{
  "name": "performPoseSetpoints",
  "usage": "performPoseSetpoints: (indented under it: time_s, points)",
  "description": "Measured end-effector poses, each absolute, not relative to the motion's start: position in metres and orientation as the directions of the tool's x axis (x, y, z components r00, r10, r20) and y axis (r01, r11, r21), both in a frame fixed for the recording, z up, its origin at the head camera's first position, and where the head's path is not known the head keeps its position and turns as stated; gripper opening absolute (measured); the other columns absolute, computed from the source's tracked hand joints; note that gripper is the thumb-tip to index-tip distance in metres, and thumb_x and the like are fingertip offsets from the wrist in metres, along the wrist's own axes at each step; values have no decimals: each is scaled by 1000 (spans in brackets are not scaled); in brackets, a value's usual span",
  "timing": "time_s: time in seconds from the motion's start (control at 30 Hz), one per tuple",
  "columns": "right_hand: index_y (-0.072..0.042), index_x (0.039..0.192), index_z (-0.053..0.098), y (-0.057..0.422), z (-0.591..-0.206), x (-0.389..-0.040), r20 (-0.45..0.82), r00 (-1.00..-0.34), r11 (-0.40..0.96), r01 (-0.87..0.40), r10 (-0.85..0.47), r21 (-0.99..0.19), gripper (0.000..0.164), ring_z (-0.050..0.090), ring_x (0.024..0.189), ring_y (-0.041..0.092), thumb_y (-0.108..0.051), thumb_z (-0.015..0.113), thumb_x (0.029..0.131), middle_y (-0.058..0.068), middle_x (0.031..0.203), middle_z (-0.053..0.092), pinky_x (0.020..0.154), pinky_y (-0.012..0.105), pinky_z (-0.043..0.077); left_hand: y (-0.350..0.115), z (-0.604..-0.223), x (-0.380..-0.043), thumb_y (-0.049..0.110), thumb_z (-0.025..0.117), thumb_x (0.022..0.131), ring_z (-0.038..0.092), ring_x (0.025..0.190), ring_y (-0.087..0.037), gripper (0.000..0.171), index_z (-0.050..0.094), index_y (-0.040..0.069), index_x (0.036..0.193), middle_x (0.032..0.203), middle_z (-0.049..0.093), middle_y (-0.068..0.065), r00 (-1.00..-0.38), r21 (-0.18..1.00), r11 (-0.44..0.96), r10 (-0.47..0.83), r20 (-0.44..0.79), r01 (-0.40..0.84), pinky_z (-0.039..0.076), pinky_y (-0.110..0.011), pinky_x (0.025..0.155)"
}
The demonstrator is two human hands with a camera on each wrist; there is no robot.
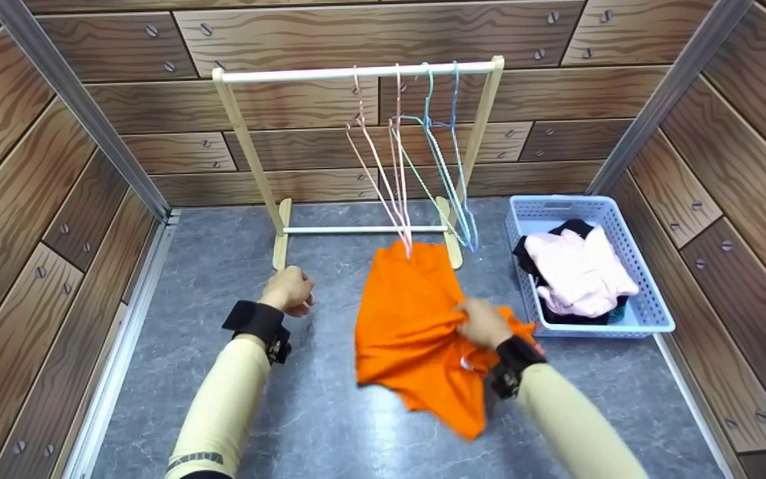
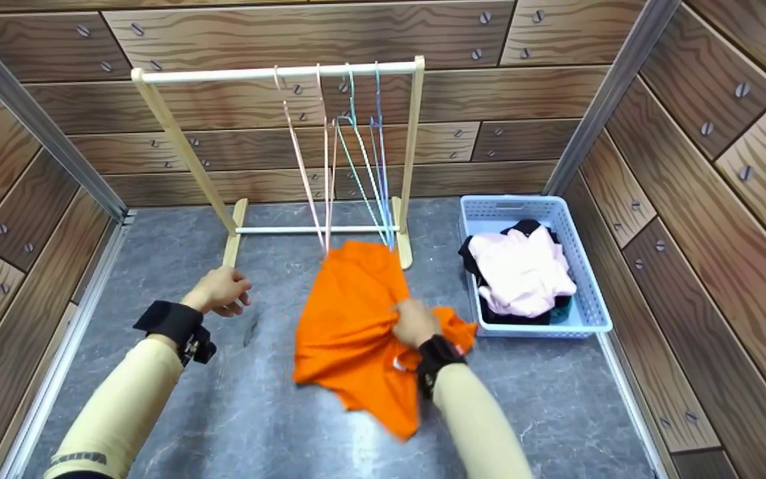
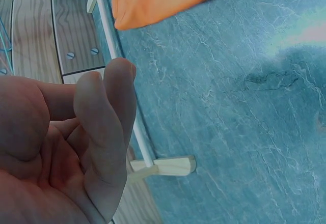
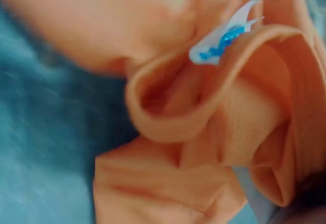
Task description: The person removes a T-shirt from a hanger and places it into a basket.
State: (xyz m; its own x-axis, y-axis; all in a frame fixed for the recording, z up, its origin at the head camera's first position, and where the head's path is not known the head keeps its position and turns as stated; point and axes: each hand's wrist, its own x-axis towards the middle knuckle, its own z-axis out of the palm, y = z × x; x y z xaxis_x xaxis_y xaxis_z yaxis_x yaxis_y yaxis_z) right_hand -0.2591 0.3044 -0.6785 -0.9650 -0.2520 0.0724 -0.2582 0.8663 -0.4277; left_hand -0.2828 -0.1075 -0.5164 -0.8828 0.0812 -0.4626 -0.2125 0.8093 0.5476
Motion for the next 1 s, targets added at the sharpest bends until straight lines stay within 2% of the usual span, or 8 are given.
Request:
performPoseSetpoints:
  time_s: [0.03, 0.17, 0.27, 0.47, 0.6, 0.7, 0.87, 1.0]
  points:
    - [-3, 110, 70, 295, -633, -242, -78, -969, 853, -167, -235, -495, 33, 64, 98, 37, -8, 69, 77, 19, 109, 68, 86, 52, 51, -108, -517, -282, 18, 45, 100, 62, 46, -7, 29, 66, -1, 106, 74, 73, -5, -882, 553, 804, 80, -465, -218, 54, -23, 46]
    - [-4, 101, 73, 288, -546, -228, 75, -976, 874, -215, -203, -435, 27, 62, 93, 41, -5, 65, 74, 19, 98, 66, 80, 53, 50, -109, -517, -280, 20, 46, 101, 63, 48, -8, 30, 66, -2, 109, 74, 72, -5, -879, 569, 790, 83, -470, -230, 55, -24, 47]
    - [-3, 97, 74, 301, -519, -230, 132, -978, 872, -203, -160, -445, 27, 61, 90, 41, 0, 62, 73, 19, 93, 64, 79, 53, 48, -111, -517, -279, 21, 47, 101, 64, 49, -9, 30, 67, -1, 105, 78, 73, -7, -880, 576, 785, 90, -467, -226, 56, -25, 48]
    - [-1, 100, 74, 337, -475, -244, 199, -980, 828, -123, -15, -547, 32, 60, 98, 41, 2, 55, 75, 24, 101, 66, 84, 53, 46, -117, -518, -277, 25, 49, 101, 65, 50, -10, 30, 67, 1, 98, 81, 73, -9, -878, 593, 766, 83, -471, -246, 56, -25, 50]
    - [0, 100, 74, 356, -435, -250, 316, -945, 833, -112, 79, -542, 31, 59, 92, 44, 1, 56, 75, 28, 97, 66, 78, 53, 45, -118, -519, -275, 24, 49, 101, 63, 49, -10, 29, 68, 1, 99, 80, 72, -9, -874, 600, 755, 74, -480, -265, 56, -26, 49]
    - [-2, 100, 74, 372, -403, -256, 370, -917, 852, -70, 149, -519, 32, 60, 94, 46, -1, 56, 74, 28, 99, 67, 76, 54, 43, -118, -521, -273, 22, 48, 102, 63, 50, -10, 29, 67, 1, 107, 79, 72, -8, -870, 601, 749, 67, -488, -279, 55, -26, 48]
    - [-8, 104, 75, 401, -353, -267, 380, -881, 871, 70, 283, -487, 34, 61, 99, 46, -6, 53, 78, 25, 106, 69, 70, 48, 39, -119, -522, -273, 20, 46, 101, 64, 50, -10, 30, 67, 0, 108, 78, 72, -9, -870, 619, 729, 66, -489, -292, 56, -26, 48]
    - [-15, 113, 73, 424, -321, -269, 333, -839, 838, 236, 431, -491, 36, 58, 108, 48, -12, 50, 84, 21, 120, 65, 72, 50, 37, -121, -522, -274, 18, 45, 100, 64, 50, -10, 30, 69, 0, 103, 78, 72, -9, -872, 633, 712, 60, -486, -304, 56, -26, 49]
